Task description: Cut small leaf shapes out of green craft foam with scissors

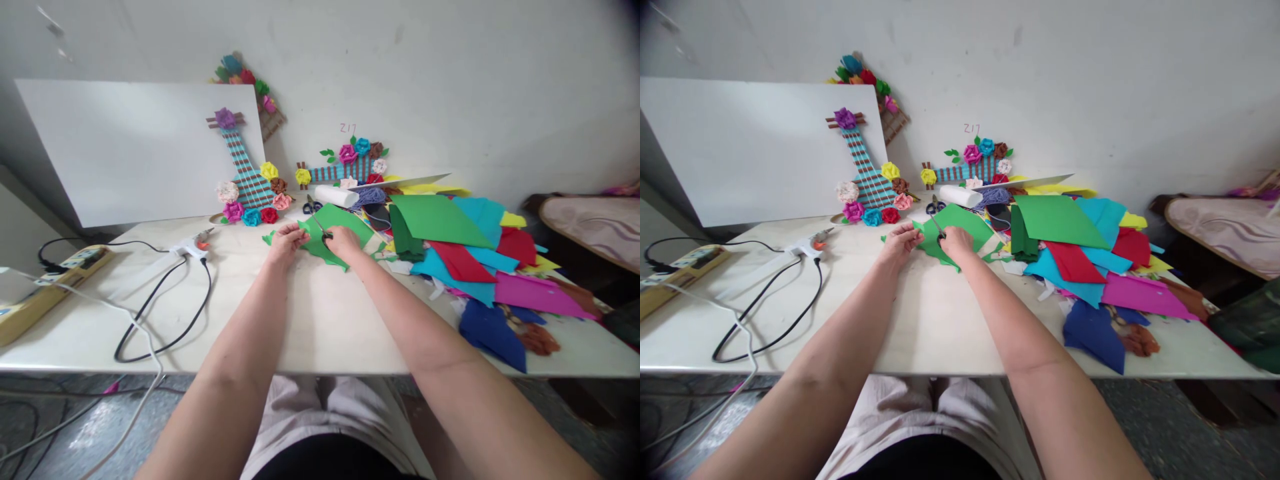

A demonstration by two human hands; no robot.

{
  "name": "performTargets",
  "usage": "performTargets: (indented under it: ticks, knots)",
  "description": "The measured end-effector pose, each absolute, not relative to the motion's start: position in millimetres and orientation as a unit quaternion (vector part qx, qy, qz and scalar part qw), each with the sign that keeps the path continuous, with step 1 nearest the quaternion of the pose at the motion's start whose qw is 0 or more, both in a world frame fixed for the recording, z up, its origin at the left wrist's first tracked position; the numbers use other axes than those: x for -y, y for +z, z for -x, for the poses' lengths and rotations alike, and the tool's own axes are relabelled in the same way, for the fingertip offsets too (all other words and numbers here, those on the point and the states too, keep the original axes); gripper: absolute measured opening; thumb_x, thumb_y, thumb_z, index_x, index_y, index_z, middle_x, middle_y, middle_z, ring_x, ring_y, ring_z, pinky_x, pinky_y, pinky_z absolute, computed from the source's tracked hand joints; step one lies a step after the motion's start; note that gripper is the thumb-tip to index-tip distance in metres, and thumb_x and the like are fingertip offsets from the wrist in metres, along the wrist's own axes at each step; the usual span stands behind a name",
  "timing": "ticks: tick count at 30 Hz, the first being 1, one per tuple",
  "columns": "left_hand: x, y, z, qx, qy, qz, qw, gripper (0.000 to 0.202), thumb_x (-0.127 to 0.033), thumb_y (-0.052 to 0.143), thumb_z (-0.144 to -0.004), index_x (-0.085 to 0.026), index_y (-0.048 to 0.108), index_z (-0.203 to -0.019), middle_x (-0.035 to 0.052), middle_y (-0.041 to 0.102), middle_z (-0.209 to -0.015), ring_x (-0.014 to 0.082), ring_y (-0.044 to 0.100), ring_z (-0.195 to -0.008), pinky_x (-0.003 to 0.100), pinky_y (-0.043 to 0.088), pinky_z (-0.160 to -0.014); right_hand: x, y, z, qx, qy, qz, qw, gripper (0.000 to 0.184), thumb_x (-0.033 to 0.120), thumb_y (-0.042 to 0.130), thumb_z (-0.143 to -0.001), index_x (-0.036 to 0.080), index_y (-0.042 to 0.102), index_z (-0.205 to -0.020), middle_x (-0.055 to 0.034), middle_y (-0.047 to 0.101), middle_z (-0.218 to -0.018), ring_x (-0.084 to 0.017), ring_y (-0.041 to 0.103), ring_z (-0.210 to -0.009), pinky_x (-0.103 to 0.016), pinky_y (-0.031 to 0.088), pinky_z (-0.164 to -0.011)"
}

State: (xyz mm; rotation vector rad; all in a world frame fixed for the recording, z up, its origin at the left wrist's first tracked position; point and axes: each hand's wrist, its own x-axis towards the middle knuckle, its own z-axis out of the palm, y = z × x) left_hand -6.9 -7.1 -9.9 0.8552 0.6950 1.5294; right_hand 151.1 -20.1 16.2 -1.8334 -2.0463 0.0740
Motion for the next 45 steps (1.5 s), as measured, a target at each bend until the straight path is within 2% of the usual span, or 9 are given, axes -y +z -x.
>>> performTargets:
  ticks: [3, 6, 10, 13, 18, 24, 30, 37, 45]
  knots:
    - [7, -9, 7, -0.301, 0.660, -0.362, 0.584, 0.024, -0.007, 0.072, -0.054, -0.014, 0.054, -0.068, -0.0027, 0.058, -0.052, 0.0123, 0.061, -0.054, 0.028, 0.054, -0.064, 11, 8, -150, 0.721, 0.112, 0.634, 0.256, 0.028, 0.027, 0.054, -0.082, 0.021, 0.069, -0.106, -0.0060, 0.073, -0.088, -0.018, 0.069, -0.079, -0.024, 0.048, -0.069]
    - [9, -8, 6, -0.300, 0.662, -0.357, 0.586, 0.023, -0.006, 0.070, -0.055, -0.014, 0.053, -0.068, -0.0022, 0.057, -0.051, 0.0125, 0.062, -0.054, 0.028, 0.054, -0.064, 3, 1, -149, 0.690, 0.217, 0.618, 0.309, 0.028, 0.030, 0.059, -0.081, 0.020, 0.068, -0.106, -0.0011, 0.071, -0.074, -0.012, 0.065, -0.054, -0.020, 0.046, -0.055]
    - [9, -8, 7, -0.302, 0.665, -0.346, 0.590, 0.022, -0.006, 0.069, -0.056, -0.015, 0.053, -0.068, -0.0027, 0.057, -0.054, 0.0120, 0.061, -0.054, 0.026, 0.053, -0.061, -1, -1, -145, 0.646, 0.305, 0.591, 0.374, 0.033, 0.038, 0.070, -0.073, 0.017, 0.068, -0.098, -0.0008, 0.067, -0.067, -0.010, 0.059, -0.043, -0.016, 0.037, -0.038]
    - [9, -8, 8, -0.302, 0.672, -0.329, 0.591, 0.022, -0.006, 0.069, -0.056, -0.015, 0.052, -0.068, -0.0036, 0.057, -0.054, 0.0106, 0.059, -0.051, 0.025, 0.052, -0.058, 3, 2, -142, 0.611, 0.359, 0.572, 0.413, 0.038, 0.039, 0.074, -0.070, 0.015, 0.064, -0.098, -0.0012, 0.065, -0.067, -0.009, 0.057, -0.043, -0.015, 0.032, -0.032]
    - [9, -6, 8, -0.294, 0.678, -0.300, 0.603, 0.024, -0.006, 0.071, -0.056, -0.016, 0.053, -0.067, -0.0023, 0.060, -0.058, 0.0091, 0.058, -0.051, 0.022, 0.051, -0.055, 15, 10, -138, 0.574, 0.434, 0.529, 0.451, 0.036, 0.037, 0.074, -0.071, 0.015, 0.058, -0.095, 0.0006, 0.064, -0.066, -0.008, 0.056, -0.044, -0.013, 0.032, -0.031]
    - [10, -3, 5, -0.292, 0.677, -0.271, 0.619, 0.022, -0.006, 0.073, -0.059, -0.015, 0.056, -0.067, 0.0002, 0.063, -0.062, 0.0083, 0.058, -0.052, 0.020, 0.051, -0.054, 25, 15, -136, 0.574, 0.504, 0.473, 0.439, 0.035, 0.040, 0.071, -0.075, 0.015, 0.053, -0.090, 0.0008, 0.063, -0.062, -0.009, 0.058, -0.044, -0.014, 0.034, -0.030]
    - [5, -6, 3, -0.286, 0.688, -0.256, 0.616, 0.021, -0.004, 0.071, -0.061, -0.016, 0.055, -0.067, -0.0005, 0.065, -0.065, 0.0100, 0.063, -0.062, 0.023, 0.053, -0.064, 31, 16, -134, 0.566, 0.562, 0.428, 0.424, 0.037, 0.046, 0.068, -0.076, 0.015, 0.051, -0.085, 0.0023, 0.060, -0.057, -0.008, 0.055, -0.041, -0.014, 0.035, -0.029]
    - [4, -5, -3, -0.302, 0.696, -0.259, 0.598, 0.016, -0.008, 0.068, -0.067, -0.016, 0.054, -0.070, 0.0016, 0.067, -0.070, 0.0126, 0.067, -0.074, 0.020, 0.050, -0.063, 37, 15, -127, 0.559, 0.586, 0.408, 0.422, 0.036, 0.047, 0.066, -0.078, 0.016, 0.051, -0.088, 0.0028, 0.060, -0.058, -0.008, 0.057, -0.043, -0.015, 0.039, -0.032]
    - [7, -2, -9, -0.281, 0.720, -0.242, 0.587, 0.019, -0.006, 0.068, -0.065, -0.017, 0.053, -0.070, -0.0015, 0.062, -0.060, 0.0095, 0.062, -0.060, 0.019, 0.049, -0.058, 33, 4, -123, 0.576, 0.568, 0.393, 0.438, 0.043, 0.056, 0.062, -0.077, 0.016, 0.052, -0.089, 0.0029, 0.059, -0.060, -0.009, 0.057, -0.044, -0.016, 0.038, -0.030]
